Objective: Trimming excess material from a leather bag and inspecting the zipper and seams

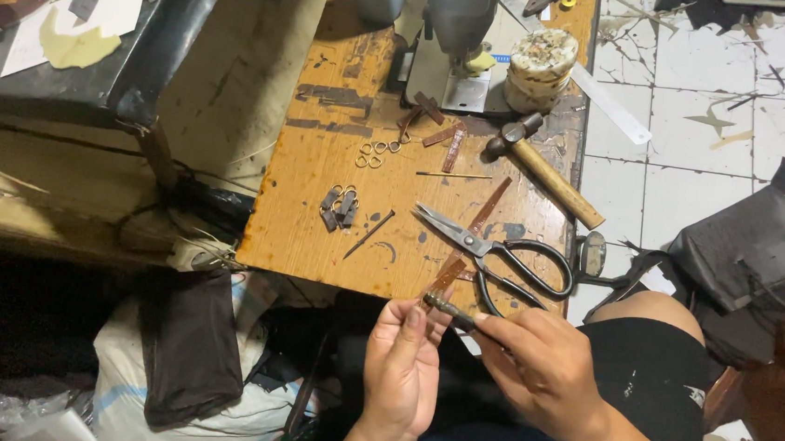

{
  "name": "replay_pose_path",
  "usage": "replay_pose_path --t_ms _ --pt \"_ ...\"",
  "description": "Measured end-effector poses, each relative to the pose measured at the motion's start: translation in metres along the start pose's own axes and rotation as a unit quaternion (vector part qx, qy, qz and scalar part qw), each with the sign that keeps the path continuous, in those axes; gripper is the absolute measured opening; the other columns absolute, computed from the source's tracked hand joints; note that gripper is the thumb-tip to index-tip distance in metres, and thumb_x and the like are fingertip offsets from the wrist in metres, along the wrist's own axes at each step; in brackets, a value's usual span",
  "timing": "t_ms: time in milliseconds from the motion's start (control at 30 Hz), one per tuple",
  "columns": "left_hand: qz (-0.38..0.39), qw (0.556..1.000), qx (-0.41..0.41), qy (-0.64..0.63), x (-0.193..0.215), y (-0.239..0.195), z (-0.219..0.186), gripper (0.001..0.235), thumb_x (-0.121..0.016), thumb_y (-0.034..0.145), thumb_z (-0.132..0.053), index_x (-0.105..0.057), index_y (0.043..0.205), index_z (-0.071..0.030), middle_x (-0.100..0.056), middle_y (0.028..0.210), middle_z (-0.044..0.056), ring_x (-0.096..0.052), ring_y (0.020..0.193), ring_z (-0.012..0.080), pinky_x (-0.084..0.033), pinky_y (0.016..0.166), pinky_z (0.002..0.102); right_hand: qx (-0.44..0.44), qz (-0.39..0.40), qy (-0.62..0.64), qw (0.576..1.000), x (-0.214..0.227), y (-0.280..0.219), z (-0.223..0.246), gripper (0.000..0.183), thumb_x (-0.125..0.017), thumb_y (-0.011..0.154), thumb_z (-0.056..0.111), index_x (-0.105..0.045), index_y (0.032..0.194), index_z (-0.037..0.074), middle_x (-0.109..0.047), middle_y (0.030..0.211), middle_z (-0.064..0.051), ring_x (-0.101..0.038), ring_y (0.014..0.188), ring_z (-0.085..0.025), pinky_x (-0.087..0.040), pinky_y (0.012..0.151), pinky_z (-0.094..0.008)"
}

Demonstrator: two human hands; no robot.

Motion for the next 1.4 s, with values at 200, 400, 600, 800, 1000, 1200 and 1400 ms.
replay_pose_path --t_ms 200,400,600,800,1000,1200,1400 --pt "0.004 1.000 0.001 -0.009 -0.002 -0.001 0.000 0.013 -0.068 0.096 -0.015 -0.060 0.101 -0.006 -0.073 0.094 0.018 -0.069 0.088 0.0220 -0.051 0.089 0.032 -0.017 -0.008 0.003 1.000 0.001 0.001 -0.003 0.019 -0.076 0.089 0.012 -0.070 0.106 0.009 -0.061 0.073 -0.004 -0.053 0.056 -0.021 -0.042 0.056 -0.032" --pt "0.005 1.000 0.002 -0.026 -0.017 -0.004 -0.013 0.021 -0.059 0.101 -0.023 -0.065 0.106 -0.003 -0.069 0.104 0.021 -0.066 0.086 0.0221 -0.049 0.079 0.031 0.005 0.011 0.024 1.000 -0.007 0.002 0.001 0.019 -0.075 0.090 0.011 -0.068 0.108 0.009 -0.058 0.074 -0.005 -0.052 0.058 -0.022 -0.042 0.057 -0.034" --pt "-0.018 1.000 0.020 -0.011 -0.014 -0.002 -0.017 0.020 -0.060 0.097 -0.018 -0.067 0.103 0.000 -0.073 0.122 0.035 -0.072 0.096 0.0289 -0.050 0.075 0.025 0.013 0.012 0.007 1.000 -0.007 0.004 0.002 0.018 -0.073 0.092 0.013 -0.068 0.108 0.010 -0.060 0.076 -0.005 -0.053 0.058 -0.022 -0.042 0.057 -0.034" --pt "-0.037 0.998 0.042 0.029 -0.005 0.011 -0.014 0.015 -0.065 0.090 -0.012 -0.066 0.098 0.001 -0.076 0.114 0.031 -0.071 0.100 0.0289 -0.051 0.076 0.026 0.015 0.040 0.014 0.999 -0.007 0.010 -0.002 0.017 -0.073 0.092 0.013 -0.069 0.108 0.010 -0.057 0.073 -0.005 -0.052 0.058 -0.023 -0.041 0.057 -0.035" --pt "-0.032 0.989 0.022 0.145 -0.002 0.021 -0.024 0.008 -0.069 0.086 -0.010 -0.069 0.086 -0.002 -0.081 0.098 0.021 -0.071 0.092 0.0228 -0.050 0.082 0.031 0.035 0.070 0.009 0.997 -0.004 0.020 -0.003 0.019 -0.074 0.092 0.017 -0.069 0.110 0.012 -0.057 0.073 -0.004 -0.054 0.058 -0.023 -0.041 0.055 -0.035" --pt "-0.014 0.973 -0.009 0.229 -0.004 0.025 -0.030 0.017 -0.066 0.093 -0.015 -0.072 0.090 0.001 -0.078 0.092 0.013 -0.067 0.088 0.0176 -0.051 0.088 0.032 0.009 0.118 0.056 0.991 -0.004 0.027 -0.010 0.015 -0.071 0.094 0.019 -0.070 0.107 0.011 -0.056 0.071 -0.005 -0.054 0.059 -0.024 -0.042 0.055 -0.035" --pt "-0.077 0.988 0.000 0.133 0.017 0.043 -0.041 0.021 -0.060 0.100 -0.015 -0.067 0.101 0.005 -0.074 0.100 0.021 -0.068 0.090 0.0241 -0.053 0.080 0.035 -0.047 0.222 0.051 0.973 0.007 0.034 -0.049 0.020 -0.068 0.095 0.021 -0.072 0.114 0.017 -0.062 0.088 -0.004 -0.065 0.071 -0.024 -0.050 0.063 -0.035"
Point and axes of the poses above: each hand's wrist, its own y-axis towards the middle knuckle, its own x-axis out of the back of the hand, z = x × y, the point moved 5 cm from there along y, towards the middle knuckle
